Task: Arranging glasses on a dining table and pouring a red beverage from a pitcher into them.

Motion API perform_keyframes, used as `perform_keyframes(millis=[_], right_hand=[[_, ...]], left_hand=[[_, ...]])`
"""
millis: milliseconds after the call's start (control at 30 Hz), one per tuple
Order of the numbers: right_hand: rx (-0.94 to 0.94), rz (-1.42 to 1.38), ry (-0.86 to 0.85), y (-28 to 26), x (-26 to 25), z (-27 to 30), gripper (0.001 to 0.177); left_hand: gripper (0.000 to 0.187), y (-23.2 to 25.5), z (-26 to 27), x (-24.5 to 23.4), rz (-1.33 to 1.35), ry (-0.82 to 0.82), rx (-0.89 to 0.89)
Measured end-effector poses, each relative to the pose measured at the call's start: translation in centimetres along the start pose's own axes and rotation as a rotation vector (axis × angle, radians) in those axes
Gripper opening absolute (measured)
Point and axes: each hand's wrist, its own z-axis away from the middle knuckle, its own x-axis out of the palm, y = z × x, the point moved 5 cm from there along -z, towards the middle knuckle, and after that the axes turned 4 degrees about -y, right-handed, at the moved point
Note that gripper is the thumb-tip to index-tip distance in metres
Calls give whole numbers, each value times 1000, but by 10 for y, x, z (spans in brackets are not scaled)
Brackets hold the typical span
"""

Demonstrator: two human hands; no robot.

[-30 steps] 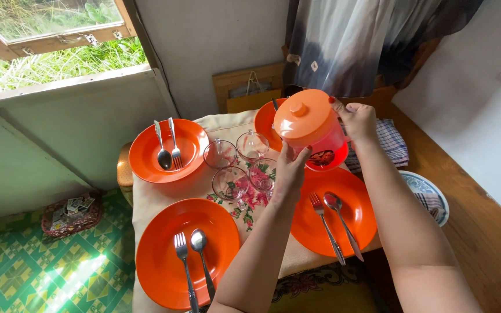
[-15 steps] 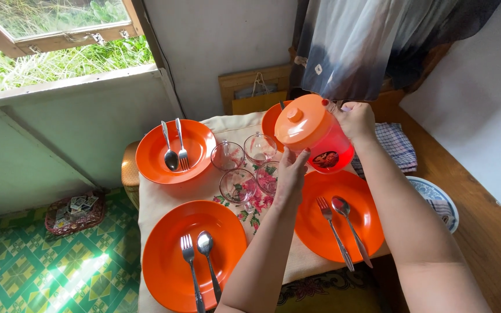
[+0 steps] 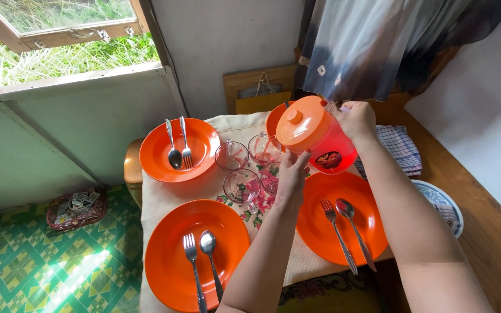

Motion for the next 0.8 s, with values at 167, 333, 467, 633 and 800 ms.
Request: perform_keyframes(millis=[167, 333, 467, 633, 800], right_hand=[[-18, -31, 15, 3, -2, 0, 72], [16, -45, 7, 6, -4, 0, 72], [19, -39, 2, 3, -5, 3, 72], [15, -25, -10, 4, -5, 2, 72], [10, -11, -4, 2, -6, 1, 73]], left_hand=[[81, 11, 6, 6, 1, 17, -4], [84, 14, 7, 9, -3, 20, 2], [84, 10, 6, 7, -9, 16, -5], [80, 2, 0, 3, -9, 17, -12], [75, 1, -2, 3, -10, 13, -28]])
